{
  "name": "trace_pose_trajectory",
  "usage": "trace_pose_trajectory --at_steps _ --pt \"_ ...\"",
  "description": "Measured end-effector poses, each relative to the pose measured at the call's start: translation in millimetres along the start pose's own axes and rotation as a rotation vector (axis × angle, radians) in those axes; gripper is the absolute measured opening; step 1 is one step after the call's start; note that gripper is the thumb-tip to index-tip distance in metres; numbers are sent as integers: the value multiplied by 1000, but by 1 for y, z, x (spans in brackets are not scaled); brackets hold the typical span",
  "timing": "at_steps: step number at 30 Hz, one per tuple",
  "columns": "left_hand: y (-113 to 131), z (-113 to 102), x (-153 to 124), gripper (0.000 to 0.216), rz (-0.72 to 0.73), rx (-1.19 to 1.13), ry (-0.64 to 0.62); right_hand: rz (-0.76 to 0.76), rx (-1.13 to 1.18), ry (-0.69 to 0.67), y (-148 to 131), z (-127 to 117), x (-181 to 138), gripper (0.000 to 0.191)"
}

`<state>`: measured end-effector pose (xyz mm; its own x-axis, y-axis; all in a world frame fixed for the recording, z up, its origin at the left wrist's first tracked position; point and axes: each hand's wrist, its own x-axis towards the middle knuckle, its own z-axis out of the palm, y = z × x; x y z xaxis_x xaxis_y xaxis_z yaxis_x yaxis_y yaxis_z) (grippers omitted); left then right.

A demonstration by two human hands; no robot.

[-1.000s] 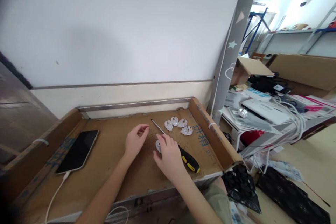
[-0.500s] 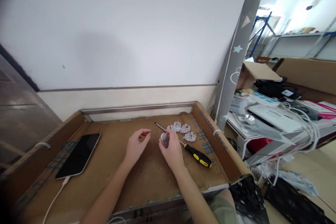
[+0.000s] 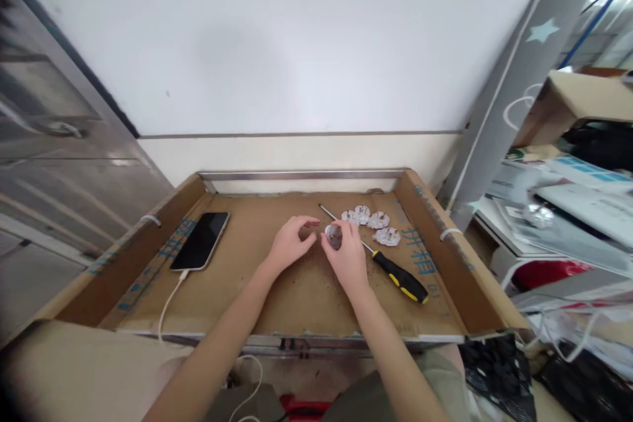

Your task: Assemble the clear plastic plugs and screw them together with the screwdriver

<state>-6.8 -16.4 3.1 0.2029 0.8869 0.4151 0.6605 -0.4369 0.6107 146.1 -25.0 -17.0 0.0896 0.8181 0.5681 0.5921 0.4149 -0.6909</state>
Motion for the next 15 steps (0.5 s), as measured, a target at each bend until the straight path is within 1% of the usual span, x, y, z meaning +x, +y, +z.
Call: trace_pose_trajectory --at_steps 2,4,6,8,11,13,15 --pt "6 5 -3 43 63 13 -38 34 0 69 1 -1 1 34" --pt "13 10 -6 61 135 33 -101 88 -7 159 2 -3 2 37" --pt "18 13 -6 69 131 40 -100 122 -10 182 2 -5 2 37" --pt "21 14 -6 66 116 42 -101 129 -5 141 3 -5 1 34" --pt "22 13 -4 65 123 25 -175 150 13 91 3 -4 0 33" --pt "22 13 -4 68 126 14 -201 181 35 98 3 -3 0 40" --pt "22 13 -3 62 126 9 -189 204 59 107 4 -3 -1 47"
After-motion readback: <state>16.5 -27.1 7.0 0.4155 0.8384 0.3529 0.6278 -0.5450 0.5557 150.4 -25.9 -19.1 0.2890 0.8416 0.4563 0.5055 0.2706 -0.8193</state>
